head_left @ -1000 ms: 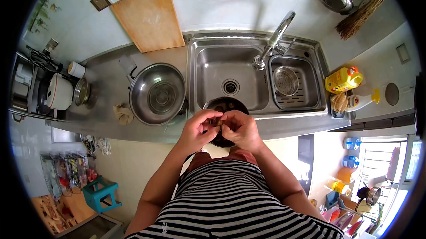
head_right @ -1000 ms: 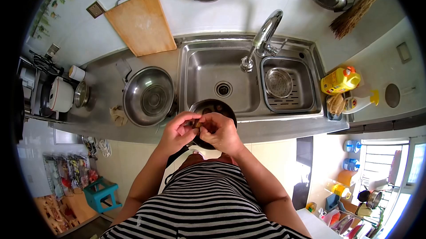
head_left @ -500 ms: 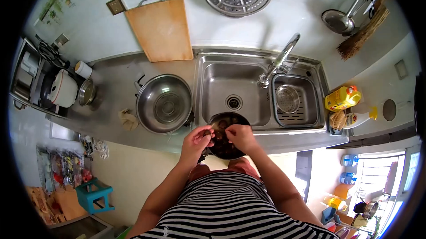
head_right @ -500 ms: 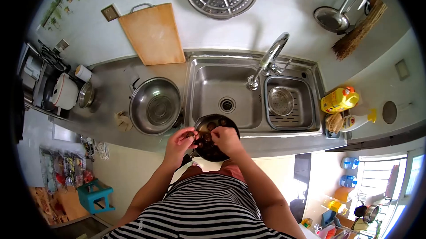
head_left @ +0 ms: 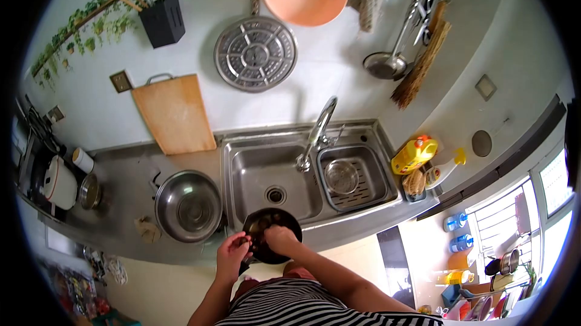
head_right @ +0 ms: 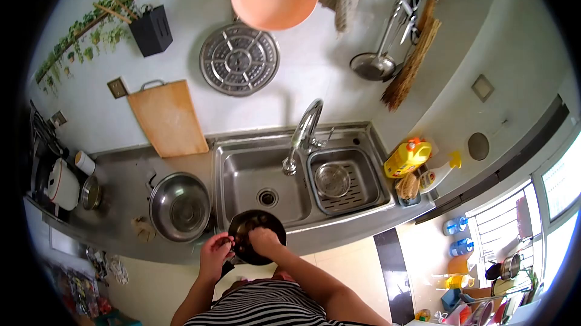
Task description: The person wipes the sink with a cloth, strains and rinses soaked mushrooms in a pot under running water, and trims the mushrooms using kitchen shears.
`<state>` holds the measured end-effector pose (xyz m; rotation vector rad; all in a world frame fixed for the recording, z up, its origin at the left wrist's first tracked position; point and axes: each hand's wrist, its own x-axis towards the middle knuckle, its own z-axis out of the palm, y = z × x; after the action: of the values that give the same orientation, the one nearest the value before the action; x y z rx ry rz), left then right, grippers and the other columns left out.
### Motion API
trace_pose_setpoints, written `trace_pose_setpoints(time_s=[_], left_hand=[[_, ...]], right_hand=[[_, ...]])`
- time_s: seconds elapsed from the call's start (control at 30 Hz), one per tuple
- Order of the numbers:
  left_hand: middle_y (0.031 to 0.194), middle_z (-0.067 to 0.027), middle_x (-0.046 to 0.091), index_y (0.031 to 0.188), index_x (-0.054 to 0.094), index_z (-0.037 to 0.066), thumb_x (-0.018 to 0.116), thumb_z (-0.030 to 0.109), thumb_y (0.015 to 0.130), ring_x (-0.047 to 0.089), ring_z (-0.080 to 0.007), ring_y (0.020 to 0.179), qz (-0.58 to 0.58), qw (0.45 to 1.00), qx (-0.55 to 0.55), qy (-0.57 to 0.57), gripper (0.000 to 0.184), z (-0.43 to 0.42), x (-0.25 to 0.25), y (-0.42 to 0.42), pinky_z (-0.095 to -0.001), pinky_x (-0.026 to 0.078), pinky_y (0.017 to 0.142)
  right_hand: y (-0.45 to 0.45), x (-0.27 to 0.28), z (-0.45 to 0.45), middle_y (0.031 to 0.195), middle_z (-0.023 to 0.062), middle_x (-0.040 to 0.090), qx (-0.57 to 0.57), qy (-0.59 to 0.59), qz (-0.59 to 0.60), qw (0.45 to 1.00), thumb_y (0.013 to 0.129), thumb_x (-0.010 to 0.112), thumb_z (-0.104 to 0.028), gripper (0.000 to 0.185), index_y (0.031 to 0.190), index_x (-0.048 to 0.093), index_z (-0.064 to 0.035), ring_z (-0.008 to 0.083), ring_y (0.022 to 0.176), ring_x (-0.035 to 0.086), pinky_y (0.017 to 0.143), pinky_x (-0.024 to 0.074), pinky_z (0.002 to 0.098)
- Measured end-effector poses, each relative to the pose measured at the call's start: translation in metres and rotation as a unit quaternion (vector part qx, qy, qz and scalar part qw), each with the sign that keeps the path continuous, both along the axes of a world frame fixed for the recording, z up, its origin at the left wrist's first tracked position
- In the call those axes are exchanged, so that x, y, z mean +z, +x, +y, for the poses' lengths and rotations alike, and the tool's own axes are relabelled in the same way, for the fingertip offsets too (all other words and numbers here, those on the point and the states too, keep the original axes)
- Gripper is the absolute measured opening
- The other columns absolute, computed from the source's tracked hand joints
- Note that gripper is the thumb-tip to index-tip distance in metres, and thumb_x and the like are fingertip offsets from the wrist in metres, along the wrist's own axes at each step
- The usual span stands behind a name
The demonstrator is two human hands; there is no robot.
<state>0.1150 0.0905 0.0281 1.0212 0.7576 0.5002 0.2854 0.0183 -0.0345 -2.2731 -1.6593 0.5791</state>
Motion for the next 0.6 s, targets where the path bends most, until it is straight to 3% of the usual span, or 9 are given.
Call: trace_pose_setpoints(time_s=[0.1,0.17,0.23,0.37,0.47,0.5,0.53,0.57,0.6], left_hand=[[0.106,-0.0064,0.061,0.118,0.053,0.001,0.058,0.002,0.087,0.06,-0.0136,0.093,-0.027,1.0,-0.01,-0.008,0.032,-0.001,-0.003,0.005,-0.0285,0.054,0.075],[0.105,-0.0064,0.061,0.117,0.053,0.0,0.058,0.002,0.087,0.06,-0.0141,0.093,-0.036,0.999,-0.016,-0.003,0.031,-0.001,-0.003,0.01,-0.029,0.054,0.075],[0.103,-0.006,0.062,0.115,0.053,0.002,0.057,0.002,0.087,0.06,-0.0148,0.092,-0.033,0.999,-0.024,0.0,0.029,0.001,-0.003,0.014,-0.0285,0.053,0.074],[0.099,-0.0066,0.061,0.114,0.053,0.002,0.057,0.002,0.086,0.06,-0.015,0.089,-0.038,0.999,-0.014,-0.01,0.028,0.004,-0.006,0.021,-0.0287,0.053,0.072],[0.096,-0.0068,0.061,0.111,0.054,0.002,0.056,0.002,0.086,0.06,-0.0151,0.086,-0.042,0.999,0.005,-0.019,0.026,0.001,-0.016,0.03,-0.0285,0.053,0.069],[0.092,-0.0065,0.062,0.109,0.055,0.003,0.055,0.001,0.085,0.06,-0.0153,0.084,-0.038,0.999,0.016,-0.023,0.023,0.002,-0.014,0.037,-0.0278,0.053,0.066],[0.088,-0.0064,0.06,0.106,0.055,0.003,0.053,0.004,0.086,0.059,-0.0149,0.078,-0.02,0.999,0.038,-0.004,0.02,-0.008,0.004,0.044,-0.0279,0.051,0.062],[0.107,-0.0098,0.063,0.117,0.056,0.002,0.059,0.011,0.09,0.062,-0.0184,0.091,-0.033,0.999,-0.013,-0.006,0.029,-0.007,-0.001,0.038,-0.03,0.054,0.076],[0.105,-0.0095,0.063,0.117,0.057,0.002,0.059,0.011,0.09,0.062,-0.0172,0.091,-0.03,0.999,-0.008,0.005,0.028,-0.011,0.005,0.04,-0.0293,0.053,0.076]], right_hand=[[0.002,-0.004,-0.012,0.091,0.0198,0.061,0.033,0.025,0.015,0.999,0.079,0.053,-0.011,0.018,0.092,0.063,-0.0043,0.0353,0.088,0.062,0.076,0.0509,0.0437],[0.005,0.006,-0.02,0.112,0.0193,0.054,0.018,0.01,0.08,0.997,0.078,0.056,-0.007,0.04,0.118,0.055,-0.0068,0.0374,0.095,0.059,0.081,0.0497,0.043],[0.014,0.033,-0.029,0.112,0.0175,0.056,0.006,0.069,0.108,0.992,0.078,0.06,-0.01,0.045,0.123,0.054,-0.0081,0.0364,0.096,0.059,0.083,0.0493,0.0418],[0.076,0.086,-0.039,0.092,0.0165,0.065,-0.045,0.236,0.113,0.964,0.081,0.059,-0.011,0.028,0.108,0.063,-0.0057,0.0322,0.082,0.064,0.075,0.0514,0.0379],[0.142,0.159,-0.046,0.086,0.0161,0.065,-0.113,0.274,-0.016,0.955,0.08,0.063,-0.01,0.019,0.099,0.066,-0.0044,0.0311,0.077,0.065,0.066,0.0516,0.035],[0.169,0.173,-0.045,0.086,0.0161,0.065,-0.112,0.384,-0.035,0.916,0.08,0.064,-0.009,0.016,0.096,0.066,-0.0033,0.0296,0.076,0.065,0.067,0.0521,0.0336],[0.185,0.202,-0.046,0.085,0.0169,0.065,-0.178,0.395,-0.014,0.901,0.081,0.061,-0.007,0.015,0.094,0.067,-0.0043,0.0325,0.075,0.064,0.067,0.0518,0.0375],[0.207,0.232,-0.047,0.085,0.0158,0.066,-0.179,0.426,-0.071,0.884,0.081,0.061,-0.006,0.015,0.094,0.068,-0.0039,0.0308,0.073,0.065,0.066,0.0524,0.0357],[0.229,0.256,-0.047,0.086,0.0152,0.066,-0.197,0.462,-0.09,0.86,0.081,0.061,-0.006,0.016,0.095,0.068,-0.004,0.0291,0.072,0.065,0.065,0.0526,0.0343]])
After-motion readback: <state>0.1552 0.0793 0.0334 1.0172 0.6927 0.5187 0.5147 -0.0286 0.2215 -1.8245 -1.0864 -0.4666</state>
